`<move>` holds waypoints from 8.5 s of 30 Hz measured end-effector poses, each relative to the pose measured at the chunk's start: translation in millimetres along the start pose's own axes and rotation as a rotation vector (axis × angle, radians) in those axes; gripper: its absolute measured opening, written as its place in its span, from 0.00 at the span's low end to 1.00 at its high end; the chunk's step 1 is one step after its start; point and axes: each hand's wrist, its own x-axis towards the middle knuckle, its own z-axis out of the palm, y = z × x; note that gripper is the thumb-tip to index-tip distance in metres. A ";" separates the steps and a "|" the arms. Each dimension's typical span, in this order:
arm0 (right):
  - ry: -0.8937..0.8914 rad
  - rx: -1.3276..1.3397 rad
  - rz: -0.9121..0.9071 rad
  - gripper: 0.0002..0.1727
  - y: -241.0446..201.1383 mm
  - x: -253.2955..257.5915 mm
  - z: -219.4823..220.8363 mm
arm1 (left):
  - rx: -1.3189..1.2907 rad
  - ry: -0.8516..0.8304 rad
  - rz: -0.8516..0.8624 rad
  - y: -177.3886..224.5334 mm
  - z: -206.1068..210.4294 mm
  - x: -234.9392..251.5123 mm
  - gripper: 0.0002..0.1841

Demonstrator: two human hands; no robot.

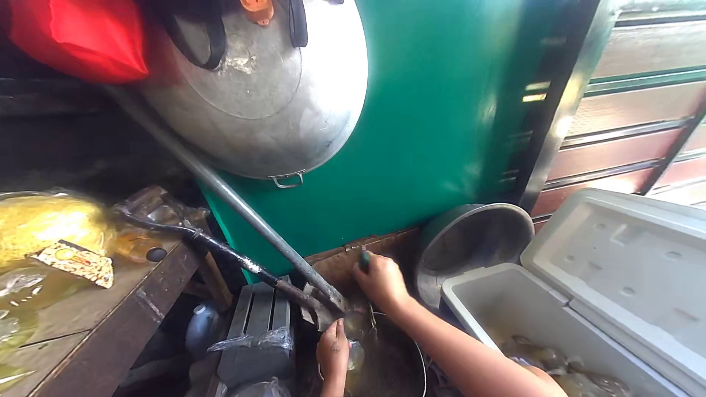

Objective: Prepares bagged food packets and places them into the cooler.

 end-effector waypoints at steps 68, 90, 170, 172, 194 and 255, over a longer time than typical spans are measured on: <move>-0.179 0.031 -0.013 0.20 146.6 1.8 56.0 | -0.312 -0.249 -0.016 67.4 -31.2 -8.7 0.12; 0.051 0.443 -0.586 0.05 100.6 8.5 74.7 | -0.158 -0.202 0.548 35.7 -3.6 -23.4 0.28; -0.453 0.007 -0.215 0.35 179.6 -142.4 170.6 | 0.054 -0.105 -0.067 -81.1 29.0 -108.2 0.16; -0.459 0.005 -0.211 0.35 180.2 -142.6 170.1 | 0.037 -0.109 -0.146 -78.8 31.2 -110.8 0.15; -0.544 0.292 -0.027 0.45 180.2 -125.5 158.7 | 0.163 0.083 0.436 -90.2 61.9 -126.5 0.09; -0.174 0.095 -0.459 0.07 204.8 -143.5 198.6 | -0.071 -0.072 -0.105 -84.8 53.7 -123.4 0.11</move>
